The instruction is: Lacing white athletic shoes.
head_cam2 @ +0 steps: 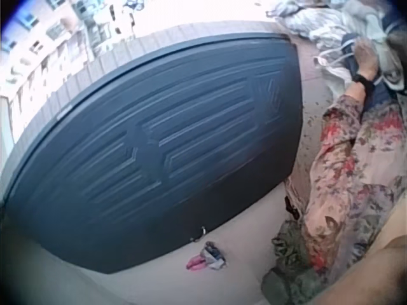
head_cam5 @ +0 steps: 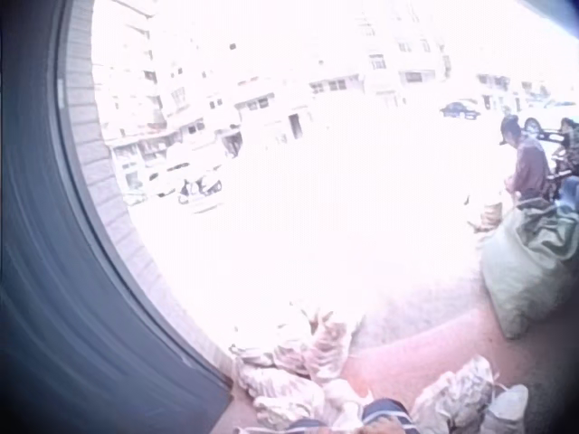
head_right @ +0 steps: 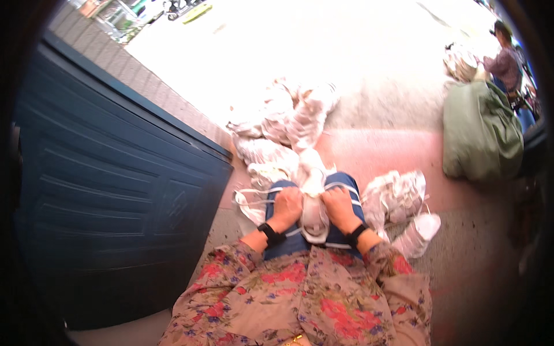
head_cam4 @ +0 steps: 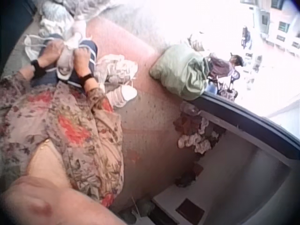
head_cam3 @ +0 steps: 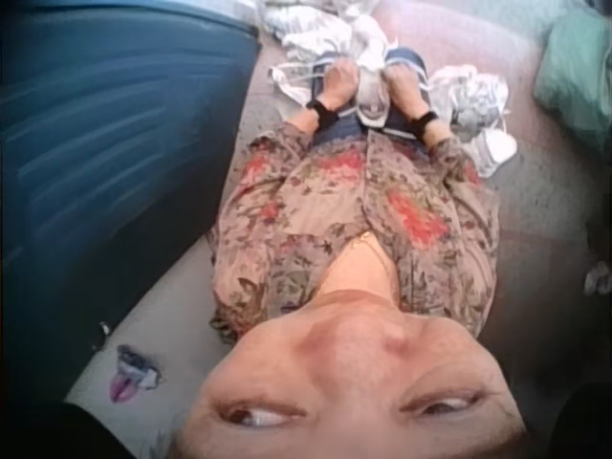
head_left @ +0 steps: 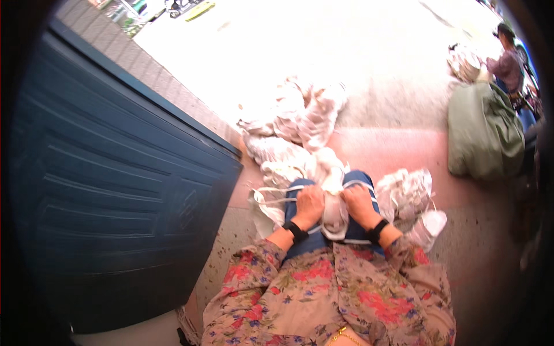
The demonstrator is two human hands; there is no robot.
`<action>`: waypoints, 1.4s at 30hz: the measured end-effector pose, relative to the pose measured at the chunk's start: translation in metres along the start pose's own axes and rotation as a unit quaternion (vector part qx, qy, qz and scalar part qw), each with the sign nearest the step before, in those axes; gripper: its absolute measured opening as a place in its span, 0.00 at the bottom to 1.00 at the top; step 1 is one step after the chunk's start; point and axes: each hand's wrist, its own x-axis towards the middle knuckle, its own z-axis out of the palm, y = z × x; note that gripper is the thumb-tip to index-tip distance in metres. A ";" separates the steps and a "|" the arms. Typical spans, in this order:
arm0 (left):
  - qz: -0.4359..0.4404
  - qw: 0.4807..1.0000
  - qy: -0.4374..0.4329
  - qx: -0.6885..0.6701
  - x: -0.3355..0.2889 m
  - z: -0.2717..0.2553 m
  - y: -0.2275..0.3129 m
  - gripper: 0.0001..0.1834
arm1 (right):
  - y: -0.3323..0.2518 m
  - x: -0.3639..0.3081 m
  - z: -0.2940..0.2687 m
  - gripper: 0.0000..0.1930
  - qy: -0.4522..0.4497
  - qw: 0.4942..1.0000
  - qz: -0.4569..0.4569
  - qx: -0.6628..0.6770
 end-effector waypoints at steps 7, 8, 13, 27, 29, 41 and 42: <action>0.042 0.996 -0.036 0.064 -0.002 -0.017 0.000 0.10 | -0.017 0.008 -0.016 0.06 0.111 0.993 0.028 -0.006; 0.029 0.997 -0.016 0.075 -0.004 -0.020 0.000 0.12 | -0.017 0.005 -0.018 0.07 0.074 0.997 0.035 -0.017; 0.049 0.986 -0.019 0.156 -0.006 -0.029 0.020 0.13 | -0.018 0.001 -0.017 0.11 0.006 0.993 0.027 -0.111; 0.007 0.991 -0.124 0.047 -0.009 -0.026 0.010 0.07 | -0.010 -0.004 -0.007 0.07 -0.108 0.990 0.091 -0.014; 0.023 0.994 -0.093 0.060 -0.008 -0.028 0.019 0.06 | -0.005 -0.003 -0.008 0.07 -0.101 0.991 0.081 0.017; 0.179 0.982 -0.056 0.020 0.031 -0.004 0.006 0.02 | -0.008 -0.007 -0.002 0.08 0.034 0.991 0.003 0.129; 0.159 0.987 -0.024 0.004 0.033 -0.003 0.002 0.02 | -0.007 -0.003 -0.005 0.08 -0.017 0.997 -0.047 0.058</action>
